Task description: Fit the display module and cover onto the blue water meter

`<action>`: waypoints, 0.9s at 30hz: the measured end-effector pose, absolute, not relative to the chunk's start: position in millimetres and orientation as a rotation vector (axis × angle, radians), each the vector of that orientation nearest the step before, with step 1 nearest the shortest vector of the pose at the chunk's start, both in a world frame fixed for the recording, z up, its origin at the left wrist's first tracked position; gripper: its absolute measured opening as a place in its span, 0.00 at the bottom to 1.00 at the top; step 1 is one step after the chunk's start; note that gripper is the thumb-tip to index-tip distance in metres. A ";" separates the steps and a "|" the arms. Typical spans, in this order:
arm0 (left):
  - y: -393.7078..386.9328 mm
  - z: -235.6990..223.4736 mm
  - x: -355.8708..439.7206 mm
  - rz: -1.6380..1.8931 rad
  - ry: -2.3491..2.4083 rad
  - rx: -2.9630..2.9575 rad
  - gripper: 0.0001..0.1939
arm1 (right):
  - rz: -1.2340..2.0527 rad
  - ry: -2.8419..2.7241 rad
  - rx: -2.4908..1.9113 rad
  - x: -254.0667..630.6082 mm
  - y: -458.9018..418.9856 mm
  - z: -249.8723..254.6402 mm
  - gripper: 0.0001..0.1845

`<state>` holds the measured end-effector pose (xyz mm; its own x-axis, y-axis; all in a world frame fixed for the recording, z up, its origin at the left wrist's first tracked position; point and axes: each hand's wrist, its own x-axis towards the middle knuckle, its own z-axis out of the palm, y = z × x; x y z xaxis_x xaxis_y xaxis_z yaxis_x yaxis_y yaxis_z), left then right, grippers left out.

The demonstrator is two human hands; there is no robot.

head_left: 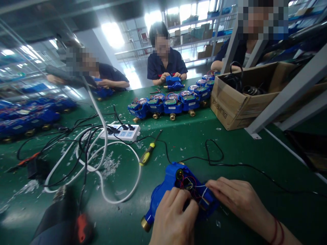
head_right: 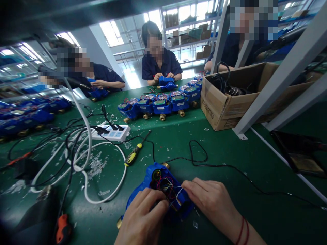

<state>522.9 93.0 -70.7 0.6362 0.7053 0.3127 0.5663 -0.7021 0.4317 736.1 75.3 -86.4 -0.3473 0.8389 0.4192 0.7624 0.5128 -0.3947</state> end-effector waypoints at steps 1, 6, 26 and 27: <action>92.7 -70.6 522.1 0.672 1.023 2.590 0.12 | 0.184 -2.183 -1.306 737.1 75.7 -86.2 0.11; 94.1 -76.1 522.2 0.797 0.966 2.717 0.14 | 0.170 -2.240 -1.286 737.3 77.7 -84.2 0.13; 98.2 -71.3 520.1 0.661 0.795 2.414 0.07 | 1.226 -1.724 -1.237 736.0 65.6 -88.7 0.26; 97.9 -70.6 520.1 0.663 0.804 2.420 0.07 | 1.234 -1.748 -1.239 735.3 63.9 -89.6 0.24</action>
<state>520.1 97.9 -70.6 0.7068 0.6474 0.2851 0.4033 -0.6999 0.5895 735.3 63.9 -89.6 -0.3361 0.9418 -0.0074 0.3225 0.1076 -0.9404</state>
